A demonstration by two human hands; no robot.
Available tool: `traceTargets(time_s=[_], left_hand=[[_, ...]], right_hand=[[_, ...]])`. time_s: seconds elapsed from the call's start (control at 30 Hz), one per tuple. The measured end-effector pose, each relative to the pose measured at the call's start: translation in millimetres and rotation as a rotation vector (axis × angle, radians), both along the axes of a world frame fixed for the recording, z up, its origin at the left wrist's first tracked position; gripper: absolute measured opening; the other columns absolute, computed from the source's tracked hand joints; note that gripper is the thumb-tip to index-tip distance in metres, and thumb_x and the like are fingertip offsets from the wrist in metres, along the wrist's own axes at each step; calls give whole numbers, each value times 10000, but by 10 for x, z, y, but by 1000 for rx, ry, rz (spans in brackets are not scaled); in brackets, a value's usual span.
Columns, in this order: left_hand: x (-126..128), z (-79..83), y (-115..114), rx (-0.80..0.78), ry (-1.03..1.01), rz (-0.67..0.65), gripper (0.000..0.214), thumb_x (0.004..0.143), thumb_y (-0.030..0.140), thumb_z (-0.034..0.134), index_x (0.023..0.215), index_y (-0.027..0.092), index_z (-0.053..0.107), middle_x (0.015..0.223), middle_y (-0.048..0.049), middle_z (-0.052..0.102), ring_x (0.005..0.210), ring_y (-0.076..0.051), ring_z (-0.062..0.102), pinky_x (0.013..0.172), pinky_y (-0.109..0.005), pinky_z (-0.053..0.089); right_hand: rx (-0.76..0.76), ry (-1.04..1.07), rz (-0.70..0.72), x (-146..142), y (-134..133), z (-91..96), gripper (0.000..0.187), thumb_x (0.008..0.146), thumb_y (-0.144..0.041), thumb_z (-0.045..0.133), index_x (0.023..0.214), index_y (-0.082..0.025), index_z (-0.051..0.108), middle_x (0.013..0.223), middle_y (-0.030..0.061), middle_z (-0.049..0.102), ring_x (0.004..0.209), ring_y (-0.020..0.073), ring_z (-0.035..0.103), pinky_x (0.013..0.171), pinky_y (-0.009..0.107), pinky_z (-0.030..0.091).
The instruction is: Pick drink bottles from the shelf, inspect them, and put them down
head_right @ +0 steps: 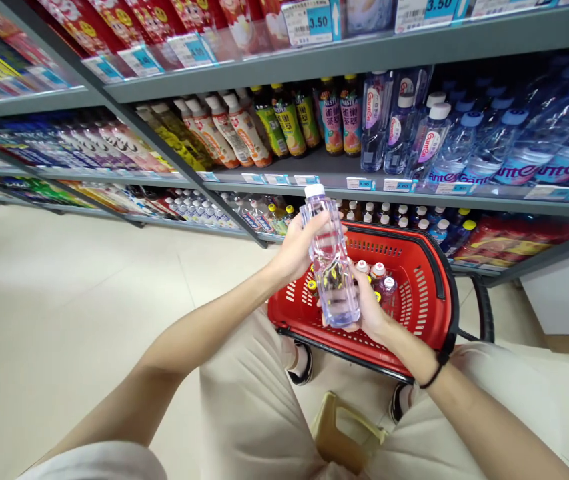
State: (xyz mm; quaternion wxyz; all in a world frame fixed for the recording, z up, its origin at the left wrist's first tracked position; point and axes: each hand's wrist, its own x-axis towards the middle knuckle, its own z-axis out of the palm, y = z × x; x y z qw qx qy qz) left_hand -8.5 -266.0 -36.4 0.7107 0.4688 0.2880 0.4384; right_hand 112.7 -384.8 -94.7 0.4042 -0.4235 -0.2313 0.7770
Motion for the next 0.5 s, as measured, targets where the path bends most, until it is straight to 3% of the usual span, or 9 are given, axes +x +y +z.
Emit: traceTargets(time_s=[0.1,0.17,0.27,0.37,0.5], left_hand=[[-58,-26,241,-185,-57,-2,469,822,582,804,1034,174,713,1105,-144,788,1095,-317,751,968,-458,614],[-108,-52,395,-248,-90,-16,438,871,582,735,1046,180,737,1100,-127,799,1132,-312,749,999,-444,610],[-164,-84,554,-244,-150,-29,442,903,585,682,1057,176,752,1098,-118,804,1176,-302,741,1050,-432,595],[-188,-100,623,-242,-228,-18,476,903,628,662,1044,181,746,1104,-111,801,1186,-271,734,1087,-420,580],[-215,-103,640,-292,-356,0,687,906,793,502,1066,164,727,1134,-134,792,1192,-279,722,1083,-443,581]], right_hand=[[143,89,-60,79,-14,98,614,924,-691,512,1101,-145,731,775,115,752,417,128,455,406,249,314],[246,119,-166,99,-14,145,491,941,-600,556,1099,-173,740,870,110,776,500,155,528,487,291,436],[340,82,-279,79,-1,131,458,983,-594,574,1146,-205,753,1021,104,791,714,219,671,680,364,574],[392,-49,-336,54,3,41,460,956,-628,670,1105,-205,773,1025,100,791,860,252,733,832,413,609],[489,-201,-356,64,-10,-45,430,891,-587,797,1090,-207,763,1029,93,792,885,258,751,837,437,631]])
